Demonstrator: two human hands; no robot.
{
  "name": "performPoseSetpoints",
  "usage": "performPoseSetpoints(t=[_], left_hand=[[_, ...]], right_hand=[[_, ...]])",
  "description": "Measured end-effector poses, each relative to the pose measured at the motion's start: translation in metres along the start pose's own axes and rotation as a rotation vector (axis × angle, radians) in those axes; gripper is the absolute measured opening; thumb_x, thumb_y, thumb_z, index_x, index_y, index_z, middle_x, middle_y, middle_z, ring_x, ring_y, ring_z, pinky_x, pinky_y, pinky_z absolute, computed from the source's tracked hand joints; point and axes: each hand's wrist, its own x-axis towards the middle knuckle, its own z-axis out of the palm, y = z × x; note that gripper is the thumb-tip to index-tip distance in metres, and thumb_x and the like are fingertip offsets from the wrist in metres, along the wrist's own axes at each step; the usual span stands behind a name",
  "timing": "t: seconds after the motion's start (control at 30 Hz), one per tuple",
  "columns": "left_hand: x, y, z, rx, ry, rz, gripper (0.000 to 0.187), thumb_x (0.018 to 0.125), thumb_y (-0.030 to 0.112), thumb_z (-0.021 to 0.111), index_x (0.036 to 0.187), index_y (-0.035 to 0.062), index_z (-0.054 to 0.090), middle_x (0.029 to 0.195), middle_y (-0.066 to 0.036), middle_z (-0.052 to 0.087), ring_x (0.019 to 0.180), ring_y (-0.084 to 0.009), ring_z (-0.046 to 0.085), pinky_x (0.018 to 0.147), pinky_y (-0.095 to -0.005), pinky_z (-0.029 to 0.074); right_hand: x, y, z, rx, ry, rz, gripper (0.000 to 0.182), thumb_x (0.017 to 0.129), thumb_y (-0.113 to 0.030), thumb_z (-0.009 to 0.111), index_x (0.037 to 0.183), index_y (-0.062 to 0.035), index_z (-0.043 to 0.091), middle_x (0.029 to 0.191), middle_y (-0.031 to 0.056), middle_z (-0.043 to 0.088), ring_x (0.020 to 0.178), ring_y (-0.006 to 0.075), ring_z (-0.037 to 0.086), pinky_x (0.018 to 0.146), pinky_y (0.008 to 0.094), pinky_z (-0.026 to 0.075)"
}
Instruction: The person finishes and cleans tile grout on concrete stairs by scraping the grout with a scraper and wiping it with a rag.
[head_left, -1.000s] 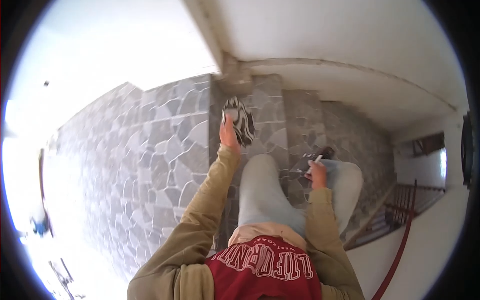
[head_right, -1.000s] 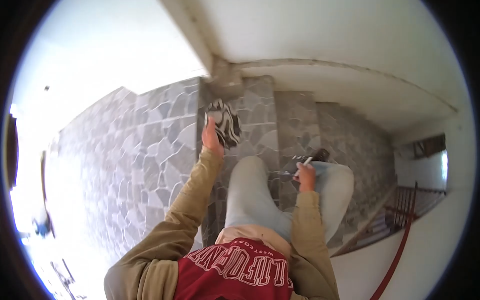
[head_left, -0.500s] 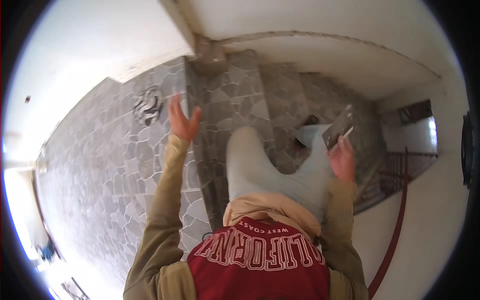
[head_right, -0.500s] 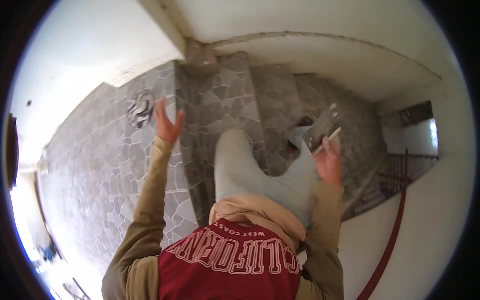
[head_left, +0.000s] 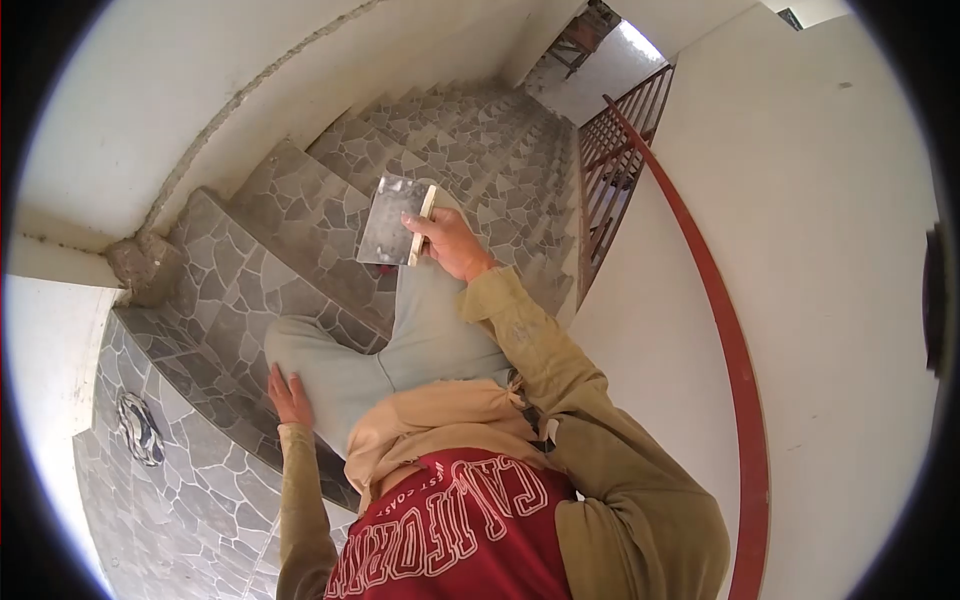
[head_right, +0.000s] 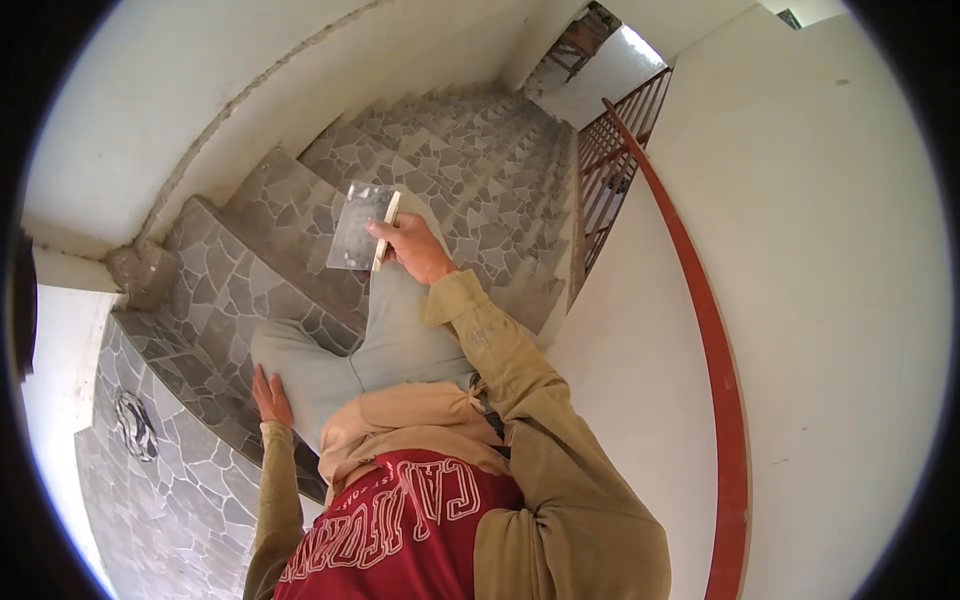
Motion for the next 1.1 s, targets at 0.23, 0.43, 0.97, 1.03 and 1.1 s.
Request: performPoseSetpoints(t=[0.23, 0.43, 0.97, 1.03, 1.1], left_hand=[[-0.025, 0.074, 0.005, -0.044, 0.054, 0.122, 0.049, 0.095, 0.026, 0.06, 0.141, 0.0081, 0.054, 0.15, -0.026, 0.04, 0.139, -0.0435, 0.038, 0.116, -0.0513, 0.029], [0.001, 0.077, -0.062, -0.22, 0.104, 0.05, 0.054, 0.09, 0.018, 0.067, 0.141, 0.005, 0.053, 0.148, -0.021, 0.046, 0.137, -0.0371, 0.044, 0.113, -0.047, 0.034], [0.142, -0.245, -0.313, 0.879, 0.484, -0.251, 0.071, 0.095, 0.058, 0.056, 0.149, 0.0126, 0.046, 0.15, -0.016, 0.048, 0.14, -0.0361, 0.041, 0.114, -0.0472, 0.034], [0.13, -0.244, -0.322, 0.892, 0.654, -0.314, 0.067, 0.095, 0.059, 0.056, 0.141, 0.0108, 0.055, 0.143, -0.019, 0.055, 0.131, -0.0357, 0.052, 0.11, -0.046, 0.041], [0.126, -0.276, -0.336, 1.044, 0.511, -0.576, 0.072, 0.095, 0.067, 0.046, 0.144, 0.0142, 0.052, 0.144, -0.017, 0.054, 0.132, -0.035, 0.052, 0.108, -0.0475, 0.042]], right_hand=[[-0.004, 0.001, 0.027, -0.576, 0.111, -0.039, 0.032, 0.091, -0.03, 0.072, 0.085, 0.0013, 0.068, 0.071, 0.0005, 0.061, 0.066, 0.0081, 0.057, 0.063, 0.0269, 0.049], [0.027, 0.079, 0.044, -0.853, 0.018, -0.033, 0.028, 0.087, -0.024, 0.072, 0.094, 0.0031, 0.069, 0.074, 0.0115, 0.067, 0.066, 0.0177, 0.064, 0.063, 0.0359, 0.05], [0.027, 0.106, 0.027, -1.003, 0.004, 0.135, 0.028, 0.09, -0.023, 0.066, 0.1, 0.0025, 0.065, 0.078, 0.0144, 0.066, 0.071, 0.023, 0.063, 0.068, 0.0415, 0.049], [0.034, 0.122, -0.005, -0.899, 0.043, 0.124, 0.027, 0.091, -0.024, 0.066, 0.1, 0.0021, 0.065, 0.079, 0.013, 0.068, 0.07, 0.0212, 0.062, 0.067, 0.041, 0.049], [0.045, 0.121, -0.024, -0.808, 0.061, 0.125, 0.027, 0.091, -0.022, 0.067, 0.098, 0.0033, 0.065, 0.075, 0.0099, 0.066, 0.068, 0.0195, 0.064, 0.065, 0.0397, 0.05]])
